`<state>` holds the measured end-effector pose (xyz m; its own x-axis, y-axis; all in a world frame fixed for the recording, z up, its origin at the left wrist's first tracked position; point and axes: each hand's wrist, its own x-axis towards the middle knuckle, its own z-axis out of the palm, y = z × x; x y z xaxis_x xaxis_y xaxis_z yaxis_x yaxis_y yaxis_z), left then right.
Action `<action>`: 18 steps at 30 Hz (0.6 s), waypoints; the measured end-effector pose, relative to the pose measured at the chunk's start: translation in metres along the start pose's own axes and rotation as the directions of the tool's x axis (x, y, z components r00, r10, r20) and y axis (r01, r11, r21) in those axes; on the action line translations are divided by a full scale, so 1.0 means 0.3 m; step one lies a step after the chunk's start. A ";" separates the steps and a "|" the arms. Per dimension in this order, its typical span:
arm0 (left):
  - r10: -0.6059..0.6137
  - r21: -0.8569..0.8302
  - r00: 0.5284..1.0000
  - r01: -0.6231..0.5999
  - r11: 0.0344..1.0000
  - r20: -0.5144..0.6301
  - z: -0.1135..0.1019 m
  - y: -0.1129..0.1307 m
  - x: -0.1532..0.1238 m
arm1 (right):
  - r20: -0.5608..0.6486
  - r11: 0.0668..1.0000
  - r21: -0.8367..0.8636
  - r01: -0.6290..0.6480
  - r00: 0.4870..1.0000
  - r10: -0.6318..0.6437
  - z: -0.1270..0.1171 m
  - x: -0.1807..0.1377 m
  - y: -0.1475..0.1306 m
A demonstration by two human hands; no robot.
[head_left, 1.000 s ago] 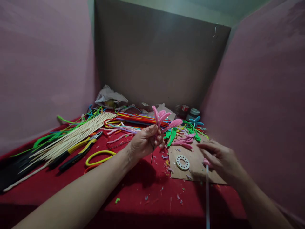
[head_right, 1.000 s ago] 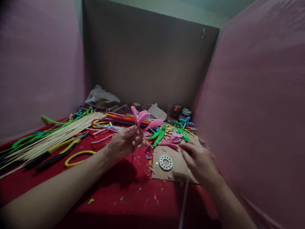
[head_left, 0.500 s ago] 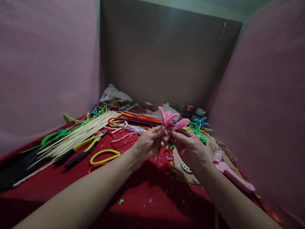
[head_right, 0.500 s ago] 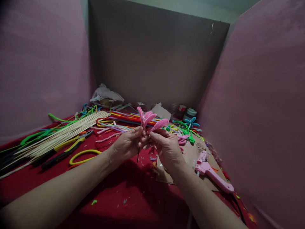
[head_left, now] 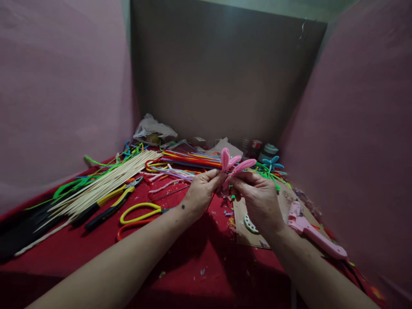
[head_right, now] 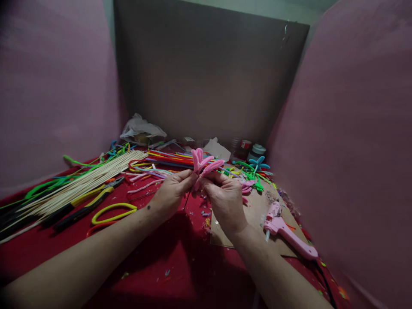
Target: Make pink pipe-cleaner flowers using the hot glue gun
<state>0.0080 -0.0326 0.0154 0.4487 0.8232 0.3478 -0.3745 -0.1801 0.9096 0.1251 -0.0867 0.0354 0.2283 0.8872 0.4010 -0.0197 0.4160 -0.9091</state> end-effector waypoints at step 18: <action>-0.036 0.042 0.994 0.032 0.999 0.100 -0.003 -0.018 -0.007 | 0.010 0.976 0.131 -0.175 0.984 0.176 -0.030 0.026 0.050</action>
<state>0.0084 -0.0330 0.0094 0.5406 0.7714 0.3358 -0.3255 -0.1763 0.9290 0.1354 -0.0754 0.0240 0.2117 0.9484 0.2362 -0.1868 0.2765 -0.9427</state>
